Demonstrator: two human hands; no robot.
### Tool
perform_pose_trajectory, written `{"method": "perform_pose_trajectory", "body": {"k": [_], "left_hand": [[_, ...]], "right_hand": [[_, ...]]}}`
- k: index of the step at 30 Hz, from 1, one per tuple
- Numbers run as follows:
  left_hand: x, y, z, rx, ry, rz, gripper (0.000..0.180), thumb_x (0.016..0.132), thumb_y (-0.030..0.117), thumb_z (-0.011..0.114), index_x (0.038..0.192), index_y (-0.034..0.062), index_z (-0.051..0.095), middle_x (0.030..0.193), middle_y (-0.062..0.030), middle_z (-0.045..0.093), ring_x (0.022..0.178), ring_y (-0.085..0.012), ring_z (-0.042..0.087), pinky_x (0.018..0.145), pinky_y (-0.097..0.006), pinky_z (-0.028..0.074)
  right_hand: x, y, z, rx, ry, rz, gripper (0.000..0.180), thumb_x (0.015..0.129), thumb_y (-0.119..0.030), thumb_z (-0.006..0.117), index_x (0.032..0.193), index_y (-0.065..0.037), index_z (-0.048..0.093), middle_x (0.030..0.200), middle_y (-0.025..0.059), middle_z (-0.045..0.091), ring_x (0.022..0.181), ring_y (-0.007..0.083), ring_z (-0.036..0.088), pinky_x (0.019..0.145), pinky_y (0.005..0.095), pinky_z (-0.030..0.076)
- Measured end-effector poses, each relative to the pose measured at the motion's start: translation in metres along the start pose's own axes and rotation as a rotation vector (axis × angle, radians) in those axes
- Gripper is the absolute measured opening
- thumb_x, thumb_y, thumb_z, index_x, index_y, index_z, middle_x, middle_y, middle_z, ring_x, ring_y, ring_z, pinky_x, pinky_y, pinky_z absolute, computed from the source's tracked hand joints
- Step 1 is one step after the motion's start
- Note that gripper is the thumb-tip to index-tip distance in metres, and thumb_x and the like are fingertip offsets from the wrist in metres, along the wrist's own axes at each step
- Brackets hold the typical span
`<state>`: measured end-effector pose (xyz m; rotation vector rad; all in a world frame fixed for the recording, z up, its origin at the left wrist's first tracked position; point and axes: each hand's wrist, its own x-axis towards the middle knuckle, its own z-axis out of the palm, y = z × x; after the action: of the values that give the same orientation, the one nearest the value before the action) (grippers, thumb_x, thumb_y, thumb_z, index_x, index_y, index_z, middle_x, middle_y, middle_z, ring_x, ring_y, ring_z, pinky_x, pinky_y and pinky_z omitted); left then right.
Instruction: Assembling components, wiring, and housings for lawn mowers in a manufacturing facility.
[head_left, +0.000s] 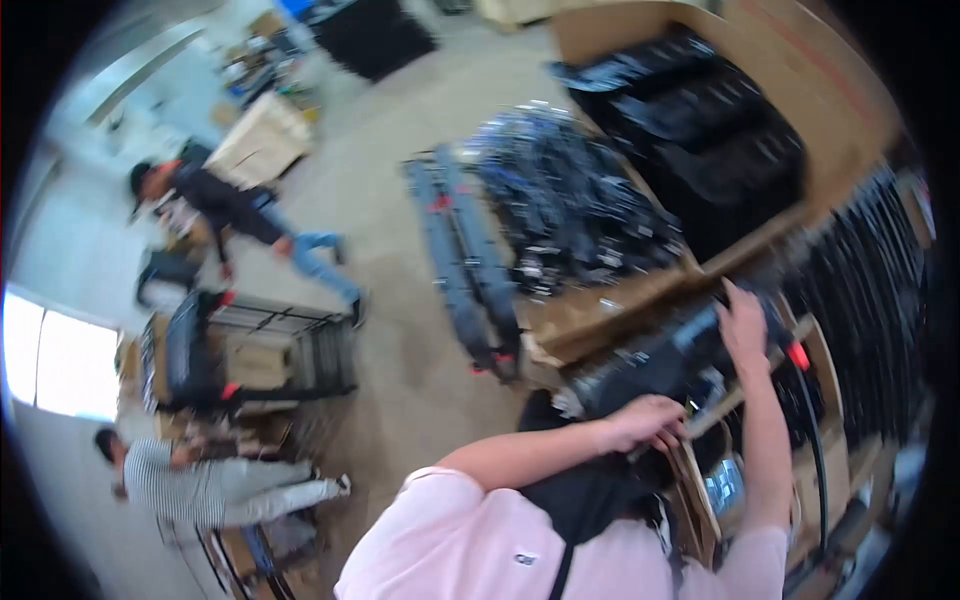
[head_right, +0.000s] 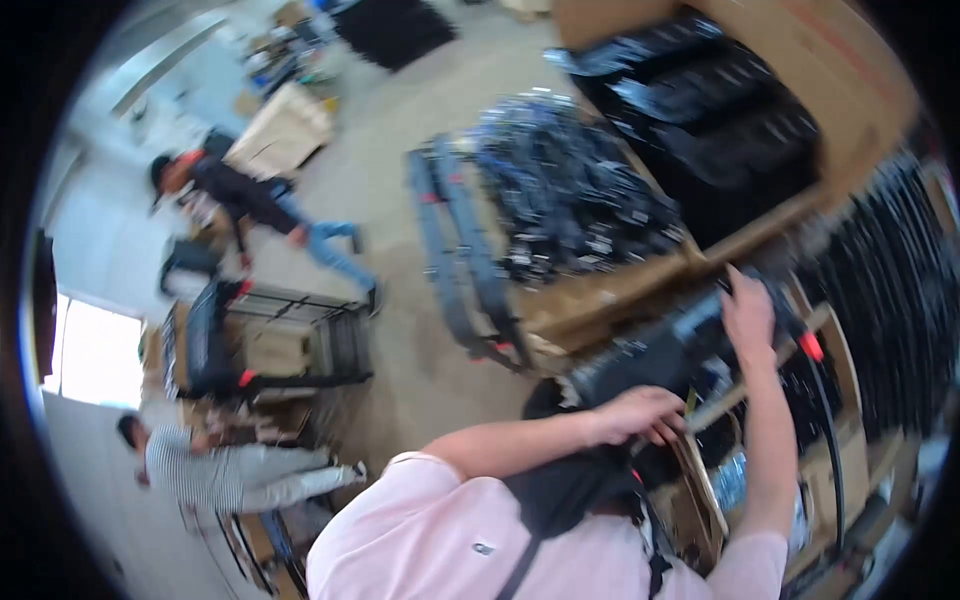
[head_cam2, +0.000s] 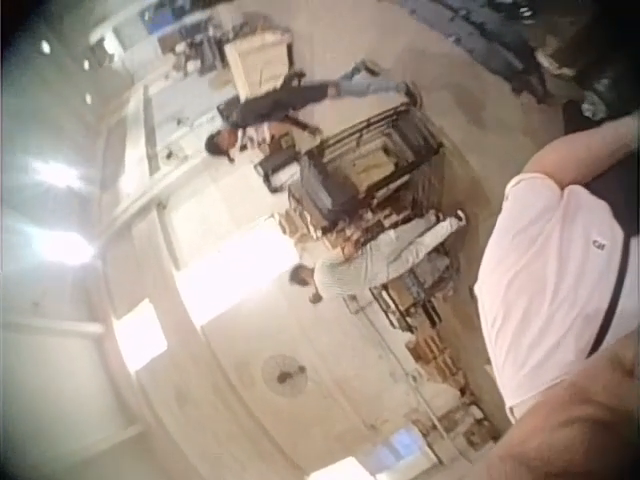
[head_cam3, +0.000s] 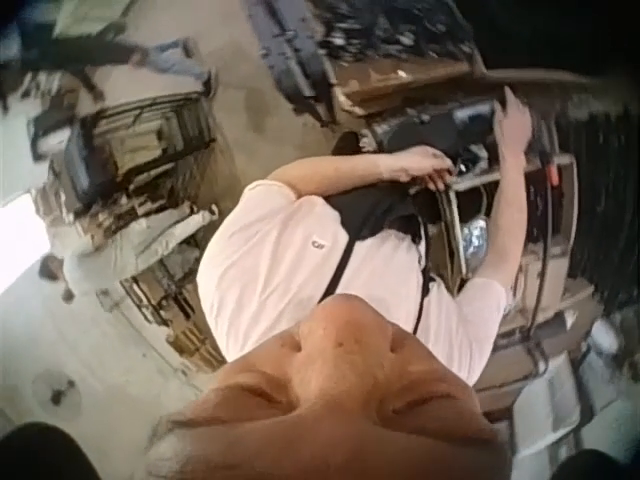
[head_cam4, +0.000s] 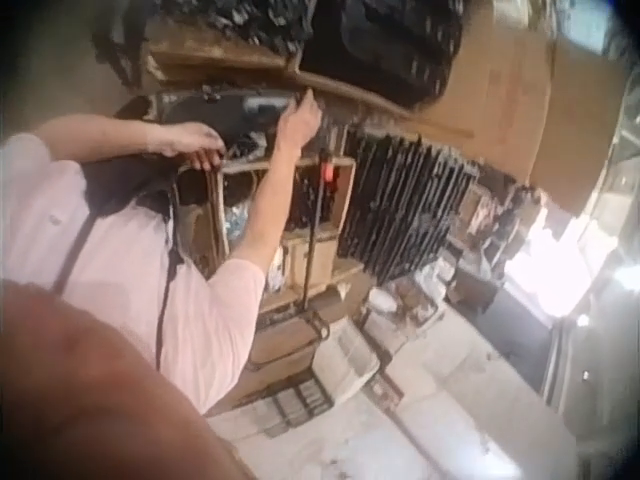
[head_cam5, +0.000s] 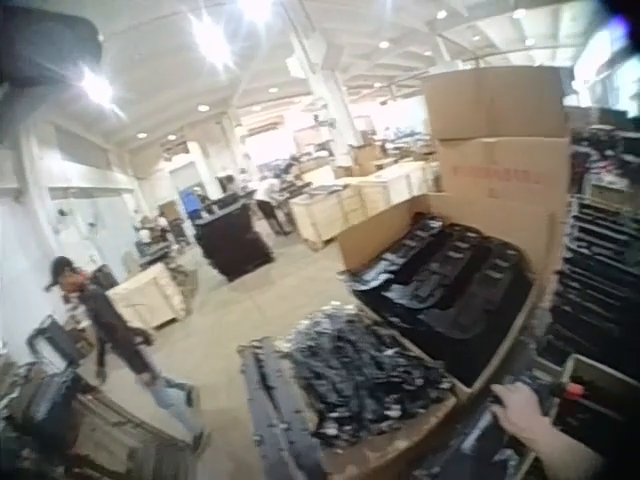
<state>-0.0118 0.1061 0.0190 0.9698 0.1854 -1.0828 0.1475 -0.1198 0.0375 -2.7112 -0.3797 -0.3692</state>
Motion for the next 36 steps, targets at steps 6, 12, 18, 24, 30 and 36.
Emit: {"method": "perform_pose_trajectory", "body": {"k": [6, 12, 18, 24, 30, 36], "left_hand": [[-0.011, -0.013, -0.022, -0.05, 0.11, 0.047, 0.038, 0.114, 0.032, 0.052, 0.135, 0.0019, 0.062, 0.115, -0.012, 0.074, 0.093, -0.02, 0.073, 0.081, -0.034, 0.062], [0.004, -0.022, 0.0, -0.061, 0.111, -0.025, 0.034, 0.113, 0.029, 0.054, 0.129, 0.0012, 0.063, 0.111, -0.011, 0.072, 0.097, -0.0226, 0.072, 0.087, -0.037, 0.06], [0.024, -0.037, 0.03, 0.007, 0.086, -0.06, 0.033, 0.114, 0.029, 0.053, 0.129, 0.0012, 0.062, 0.111, -0.0107, 0.072, 0.099, -0.0223, 0.071, 0.087, -0.037, 0.06], [0.045, -0.055, 0.053, 0.077, 0.069, -0.114, 0.034, 0.115, 0.028, 0.049, 0.131, 0.0009, 0.061, 0.111, -0.011, 0.071, 0.097, -0.0219, 0.071, 0.086, -0.036, 0.061], [0.054, -0.069, 0.047, 0.052, 0.108, -0.109, 0.033, 0.113, 0.026, 0.053, 0.13, -0.0008, 0.062, 0.112, -0.0131, 0.072, 0.098, -0.0241, 0.072, 0.087, -0.039, 0.062], [0.073, -0.073, 0.053, -0.006, 0.113, -0.108, 0.028, 0.112, 0.027, 0.056, 0.122, 0.0034, 0.066, 0.107, -0.0091, 0.073, 0.094, -0.0208, 0.072, 0.084, -0.035, 0.062]], "right_hand": [[-0.063, 0.003, -0.032, 0.238, 0.153, 0.119, 0.017, 0.092, -0.014, 0.071, 0.105, -0.004, 0.073, 0.102, 0.0169, 0.072, 0.098, 0.0376, 0.07, 0.087, 0.0446, 0.056], [-0.223, 0.043, -0.032, 0.082, -0.338, 0.339, 0.016, 0.092, -0.012, 0.065, 0.101, -0.004, 0.075, 0.094, 0.0191, 0.071, 0.096, 0.0384, 0.072, 0.084, 0.0501, 0.057], [-0.286, 0.046, 0.009, 0.084, -0.497, 0.351, 0.035, 0.089, -0.01, 0.066, 0.124, -0.009, 0.072, 0.123, 0.0223, 0.069, 0.102, 0.0421, 0.073, 0.089, 0.0516, 0.059], [-0.28, 0.044, 0.041, -0.011, -0.587, 0.267, 0.043, 0.092, -0.009, 0.06, 0.134, -0.011, 0.07, 0.13, 0.0284, 0.062, 0.107, 0.0443, 0.073, 0.09, 0.0489, 0.061], [-0.27, 0.037, 0.049, -0.037, -0.648, 0.219, 0.026, 0.098, -0.015, 0.054, 0.112, -0.006, 0.074, 0.116, 0.0276, 0.069, 0.102, 0.0426, 0.075, 0.085, 0.0489, 0.062], [-0.274, 0.039, 0.047, 0.043, -0.664, 0.275, 0.022, 0.092, -0.01, 0.059, 0.108, -0.003, 0.073, 0.115, 0.0277, 0.069, 0.105, 0.0424, 0.074, 0.089, 0.0504, 0.06]]}}
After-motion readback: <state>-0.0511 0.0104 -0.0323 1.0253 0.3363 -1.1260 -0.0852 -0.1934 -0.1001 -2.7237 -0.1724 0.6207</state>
